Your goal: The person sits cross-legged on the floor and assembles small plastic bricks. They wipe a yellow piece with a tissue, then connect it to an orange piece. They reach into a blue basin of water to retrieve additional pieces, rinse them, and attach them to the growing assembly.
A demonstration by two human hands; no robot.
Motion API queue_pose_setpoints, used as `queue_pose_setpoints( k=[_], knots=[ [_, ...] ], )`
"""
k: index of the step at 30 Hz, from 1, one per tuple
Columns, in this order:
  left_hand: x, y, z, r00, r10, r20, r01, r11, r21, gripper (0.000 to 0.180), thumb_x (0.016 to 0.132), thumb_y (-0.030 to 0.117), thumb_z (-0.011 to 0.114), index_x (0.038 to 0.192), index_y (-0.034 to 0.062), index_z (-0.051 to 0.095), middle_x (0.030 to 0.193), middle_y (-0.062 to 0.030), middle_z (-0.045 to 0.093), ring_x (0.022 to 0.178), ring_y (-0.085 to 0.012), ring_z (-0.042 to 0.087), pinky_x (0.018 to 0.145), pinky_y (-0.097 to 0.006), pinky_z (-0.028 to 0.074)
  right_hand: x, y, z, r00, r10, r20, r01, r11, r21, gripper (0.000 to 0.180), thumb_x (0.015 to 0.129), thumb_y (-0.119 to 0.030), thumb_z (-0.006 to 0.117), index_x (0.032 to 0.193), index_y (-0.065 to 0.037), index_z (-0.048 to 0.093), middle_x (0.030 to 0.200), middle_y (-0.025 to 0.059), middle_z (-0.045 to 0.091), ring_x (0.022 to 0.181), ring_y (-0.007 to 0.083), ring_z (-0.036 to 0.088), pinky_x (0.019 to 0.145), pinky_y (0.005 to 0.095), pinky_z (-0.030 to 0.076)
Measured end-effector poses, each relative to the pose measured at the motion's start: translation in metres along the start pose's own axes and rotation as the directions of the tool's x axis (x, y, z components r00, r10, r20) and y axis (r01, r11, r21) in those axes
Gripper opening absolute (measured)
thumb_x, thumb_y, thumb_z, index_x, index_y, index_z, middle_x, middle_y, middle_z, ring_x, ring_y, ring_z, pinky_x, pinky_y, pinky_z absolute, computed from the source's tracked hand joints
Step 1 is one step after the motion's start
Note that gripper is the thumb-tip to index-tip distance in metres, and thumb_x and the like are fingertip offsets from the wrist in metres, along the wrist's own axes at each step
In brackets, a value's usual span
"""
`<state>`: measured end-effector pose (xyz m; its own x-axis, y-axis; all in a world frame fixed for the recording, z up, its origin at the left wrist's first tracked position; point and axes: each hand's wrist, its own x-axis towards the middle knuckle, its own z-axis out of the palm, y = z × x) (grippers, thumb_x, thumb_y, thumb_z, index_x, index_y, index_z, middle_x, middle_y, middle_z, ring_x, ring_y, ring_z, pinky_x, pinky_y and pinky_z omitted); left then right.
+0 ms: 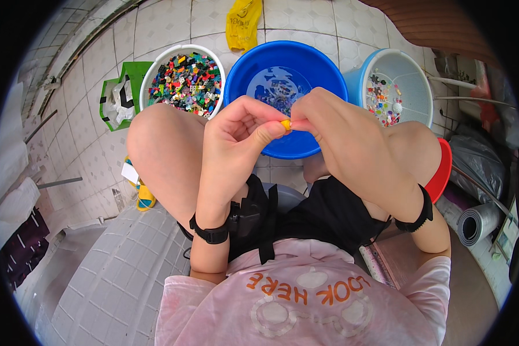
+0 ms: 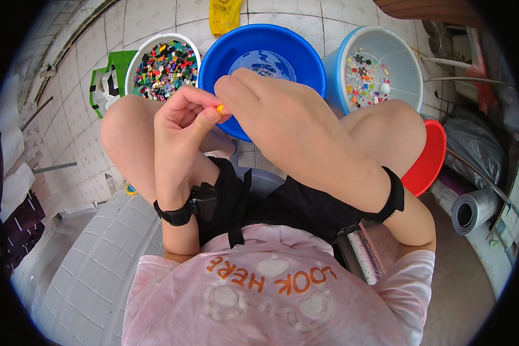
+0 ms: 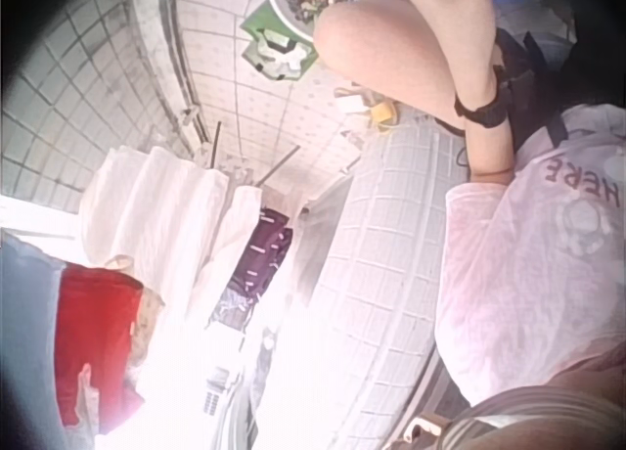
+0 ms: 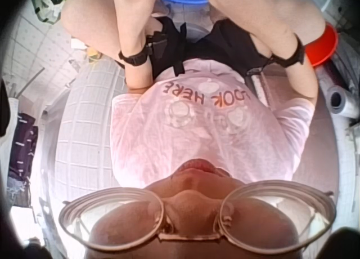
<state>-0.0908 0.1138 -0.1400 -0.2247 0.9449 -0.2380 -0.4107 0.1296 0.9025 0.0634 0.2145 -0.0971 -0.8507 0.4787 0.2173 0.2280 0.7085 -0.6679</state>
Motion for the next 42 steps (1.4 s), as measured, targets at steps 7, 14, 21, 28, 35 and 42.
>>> queue_pose_setpoints(
  k=[7,14,21,28,35,42],
  knots=[
    [0.002,0.001,-0.004,0.999,-0.022,0.030,0.022,1.000,-0.006,0.010,0.089,0.001,0.064,0.098,-0.0015,0.061,0.092,-0.0071,0.067,0.084,-0.0114,0.065,0.077,-0.023,0.053,0.005,0.000,-0.012,0.992,0.124,0.039,-0.127,0.986,0.106,0.007,0.085,-0.002,0.060,0.090,-0.002,0.054,0.082,0.0106,0.056,0.069,0.0276,0.057,0.061,0.0329,0.046],
    [0.003,-0.002,-0.012,0.995,-0.039,0.095,0.052,0.989,-0.137,0.012,0.091,0.007,0.064,0.099,0.0002,0.061,0.093,-0.0068,0.067,0.084,-0.0121,0.065,0.076,-0.025,0.054,0.005,-0.002,-0.020,0.944,0.328,0.038,-0.329,0.918,0.223,0.004,0.089,-0.003,0.059,0.091,-0.001,0.055,0.078,0.0049,0.059,0.073,0.0108,0.058,0.065,0.0239,0.045],
    [0.004,-0.004,-0.012,0.993,-0.032,0.114,0.050,0.986,-0.160,0.013,0.092,0.010,0.063,0.100,0.0005,0.060,0.094,-0.0071,0.067,0.084,-0.0126,0.066,0.076,-0.025,0.054,-0.003,-0.002,-0.012,0.910,0.411,0.044,-0.395,0.833,0.387,0.006,0.094,-0.006,0.056,0.096,0.000,0.054,0.086,0.0025,0.060,0.078,0.0083,0.057,0.070,0.0214,0.045],
    [0.005,-0.005,-0.012,0.992,-0.022,0.121,0.041,0.988,-0.151,0.013,0.092,0.010,0.063,0.101,0.0006,0.060,0.094,-0.0074,0.067,0.088,-0.0137,0.066,0.077,-0.025,0.054,-0.008,-0.003,-0.002,0.890,0.456,0.010,-0.389,0.748,0.538,0.008,0.096,-0.010,0.056,0.098,-0.002,0.054,0.087,0.0013,0.058,0.077,0.0062,0.055,0.065,0.0192,0.042],
    [0.005,-0.003,-0.010,0.993,-0.080,0.090,0.089,0.992,-0.093,0.012,0.092,0.006,0.062,0.102,0.0029,0.056,0.099,-0.0123,0.067,0.085,-0.0129,0.062,0.078,-0.025,0.051,-0.015,0.008,0.011,0.829,0.557,-0.046,-0.432,0.691,0.580,0.009,0.093,-0.009,0.059,0.094,-0.001,0.054,0.080,0.0036,0.060,0.069,0.0082,0.056,0.062,0.0221,0.045],
    [0.014,-0.019,-0.007,0.994,-0.112,-0.007,0.112,0.993,0.019,0.019,0.088,0.000,0.065,0.106,0.0013,0.056,0.100,-0.0063,0.064,0.091,-0.0115,0.064,0.080,-0.024,0.052,-0.035,0.067,0.057,0.739,0.671,0.049,-0.562,0.576,0.594,0.011,0.095,-0.013,0.057,0.094,-0.003,0.055,0.078,0.0034,0.062,0.062,0.0067,0.053,0.055,0.0219,0.045]
  ],
)
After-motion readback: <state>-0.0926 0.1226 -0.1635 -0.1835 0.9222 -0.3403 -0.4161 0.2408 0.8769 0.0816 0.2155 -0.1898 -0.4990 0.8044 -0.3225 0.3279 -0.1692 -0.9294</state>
